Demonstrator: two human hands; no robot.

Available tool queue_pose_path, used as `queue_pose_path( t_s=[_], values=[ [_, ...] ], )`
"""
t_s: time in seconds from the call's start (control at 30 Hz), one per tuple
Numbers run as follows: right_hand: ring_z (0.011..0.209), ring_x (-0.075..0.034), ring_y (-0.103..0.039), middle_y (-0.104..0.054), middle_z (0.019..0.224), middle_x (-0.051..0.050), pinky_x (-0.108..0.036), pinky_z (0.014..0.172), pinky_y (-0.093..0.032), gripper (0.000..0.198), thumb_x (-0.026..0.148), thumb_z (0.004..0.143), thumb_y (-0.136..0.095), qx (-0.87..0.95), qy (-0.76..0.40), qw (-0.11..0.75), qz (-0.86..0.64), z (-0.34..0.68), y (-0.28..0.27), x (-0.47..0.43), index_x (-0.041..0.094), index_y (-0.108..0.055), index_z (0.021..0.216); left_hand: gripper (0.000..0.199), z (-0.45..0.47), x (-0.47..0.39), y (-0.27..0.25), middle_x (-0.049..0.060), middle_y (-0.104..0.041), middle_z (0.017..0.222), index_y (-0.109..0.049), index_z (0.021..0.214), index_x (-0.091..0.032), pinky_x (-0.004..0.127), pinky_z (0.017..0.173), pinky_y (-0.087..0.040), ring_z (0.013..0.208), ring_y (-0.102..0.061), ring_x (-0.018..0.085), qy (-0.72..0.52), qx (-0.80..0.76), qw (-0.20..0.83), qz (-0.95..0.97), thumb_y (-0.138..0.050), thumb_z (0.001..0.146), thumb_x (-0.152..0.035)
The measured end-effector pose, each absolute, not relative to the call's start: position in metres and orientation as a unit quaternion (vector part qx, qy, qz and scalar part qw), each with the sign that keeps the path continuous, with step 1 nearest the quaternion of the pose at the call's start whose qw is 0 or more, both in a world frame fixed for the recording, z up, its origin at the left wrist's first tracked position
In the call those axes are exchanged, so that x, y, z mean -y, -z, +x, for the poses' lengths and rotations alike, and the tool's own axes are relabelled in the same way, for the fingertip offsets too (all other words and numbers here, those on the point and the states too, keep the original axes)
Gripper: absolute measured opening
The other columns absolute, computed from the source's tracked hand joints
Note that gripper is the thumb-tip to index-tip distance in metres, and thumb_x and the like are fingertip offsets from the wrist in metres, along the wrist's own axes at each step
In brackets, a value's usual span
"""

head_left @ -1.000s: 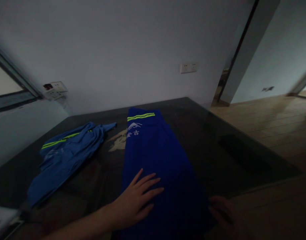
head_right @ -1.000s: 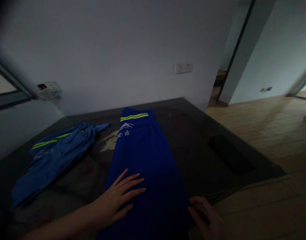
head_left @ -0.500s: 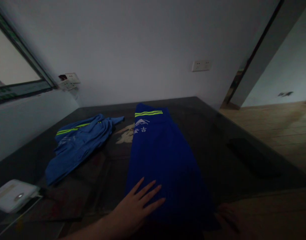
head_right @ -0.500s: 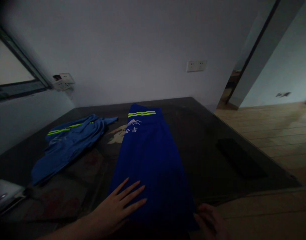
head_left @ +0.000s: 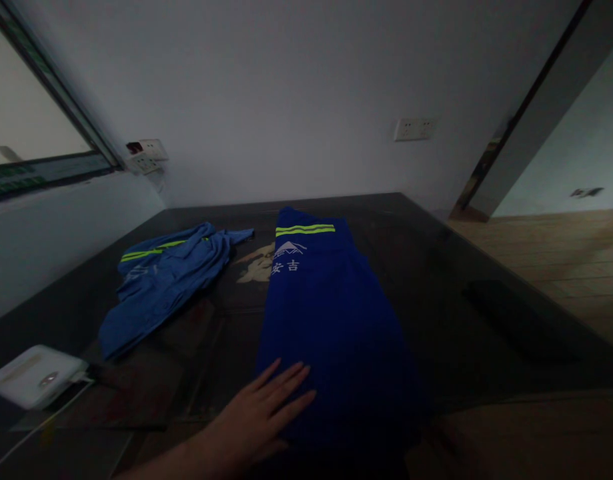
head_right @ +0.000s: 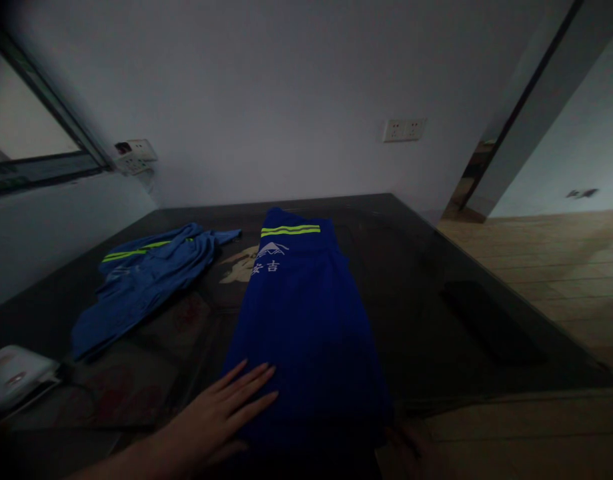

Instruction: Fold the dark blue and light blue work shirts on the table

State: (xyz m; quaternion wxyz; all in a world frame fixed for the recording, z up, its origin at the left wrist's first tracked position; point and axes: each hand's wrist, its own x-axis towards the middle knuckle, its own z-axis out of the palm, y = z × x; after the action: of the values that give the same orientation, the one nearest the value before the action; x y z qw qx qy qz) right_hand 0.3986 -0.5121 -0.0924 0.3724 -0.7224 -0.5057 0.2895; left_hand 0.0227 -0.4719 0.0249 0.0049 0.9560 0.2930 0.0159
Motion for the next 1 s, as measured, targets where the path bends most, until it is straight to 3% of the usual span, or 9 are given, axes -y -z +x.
queue_pose_path(
  t_s=[0.07,0.17,0.27,0.37,0.73,1.0],
  values=[
    [0.07,-0.032,-0.068,-0.071,0.066,-0.007,-0.038,0.06,-0.058,0.028,0.056,0.062,-0.061,0.495,-0.284,0.377,-0.729,0.392,0.089,0.503,0.028,-0.069,0.064,0.099,0.022,0.464,-0.023,0.012,-0.01,0.156,-0.015,0.148,-0.028,0.056,0.111,-0.026,0.141,-0.018,0.034,0.001,-0.325,0.01,0.946,-0.074,0.069,-0.019],
    [0.075,-0.034,-0.067,-0.07,0.072,-0.008,-0.039,0.06,-0.058,0.026,0.054,0.067,-0.064,0.486,-0.279,0.374,-0.739,0.385,0.085,0.495,0.029,-0.07,0.07,0.099,0.025,0.459,-0.017,0.009,-0.002,0.157,-0.01,0.148,-0.033,0.057,0.111,-0.024,0.142,-0.011,0.034,0.002,-0.35,-0.001,0.937,-0.063,0.071,-0.002],
    [0.088,-0.025,-0.064,-0.067,0.098,-0.006,-0.036,0.072,-0.056,0.026,0.046,0.083,-0.059,0.487,-0.279,0.367,-0.742,0.378,0.079,0.494,0.025,-0.067,0.096,0.093,0.027,0.463,-0.013,0.008,-0.008,0.157,-0.01,0.148,-0.034,0.054,0.111,-0.028,0.142,-0.017,0.03,-0.01,-0.352,-0.013,0.936,-0.049,0.075,0.007],
    [0.102,-0.02,-0.058,-0.057,0.119,-0.006,-0.035,0.081,-0.052,0.028,0.036,0.089,-0.057,0.493,-0.275,0.365,-0.74,0.369,0.069,0.5,0.024,-0.058,0.115,0.085,0.026,0.471,-0.008,0.007,-0.015,0.156,-0.012,0.148,-0.034,0.052,0.11,-0.031,0.14,-0.023,0.03,-0.022,-0.34,-0.015,0.94,-0.047,0.08,0.004],
    [0.105,-0.022,-0.057,-0.057,0.12,-0.006,-0.036,0.078,-0.053,0.029,0.034,0.087,-0.06,0.514,-0.278,0.366,-0.724,0.344,0.049,0.513,0.026,-0.058,0.116,0.064,0.025,0.505,0.008,0.008,-0.038,0.147,-0.023,0.147,-0.029,0.044,0.104,-0.042,0.134,-0.039,0.026,-0.064,-0.308,-0.098,0.944,-0.046,0.09,-0.01],
    [0.104,-0.022,-0.057,-0.056,0.123,-0.007,-0.036,0.079,-0.053,0.029,0.033,0.088,-0.058,0.532,-0.305,0.348,-0.709,0.358,0.052,0.509,0.024,-0.058,0.116,0.056,0.011,0.502,-0.024,0.004,-0.043,0.144,-0.028,0.144,-0.03,0.034,0.107,-0.04,0.13,-0.044,0.018,-0.072,-0.273,0.016,0.959,-0.045,0.092,-0.016]
  ],
)
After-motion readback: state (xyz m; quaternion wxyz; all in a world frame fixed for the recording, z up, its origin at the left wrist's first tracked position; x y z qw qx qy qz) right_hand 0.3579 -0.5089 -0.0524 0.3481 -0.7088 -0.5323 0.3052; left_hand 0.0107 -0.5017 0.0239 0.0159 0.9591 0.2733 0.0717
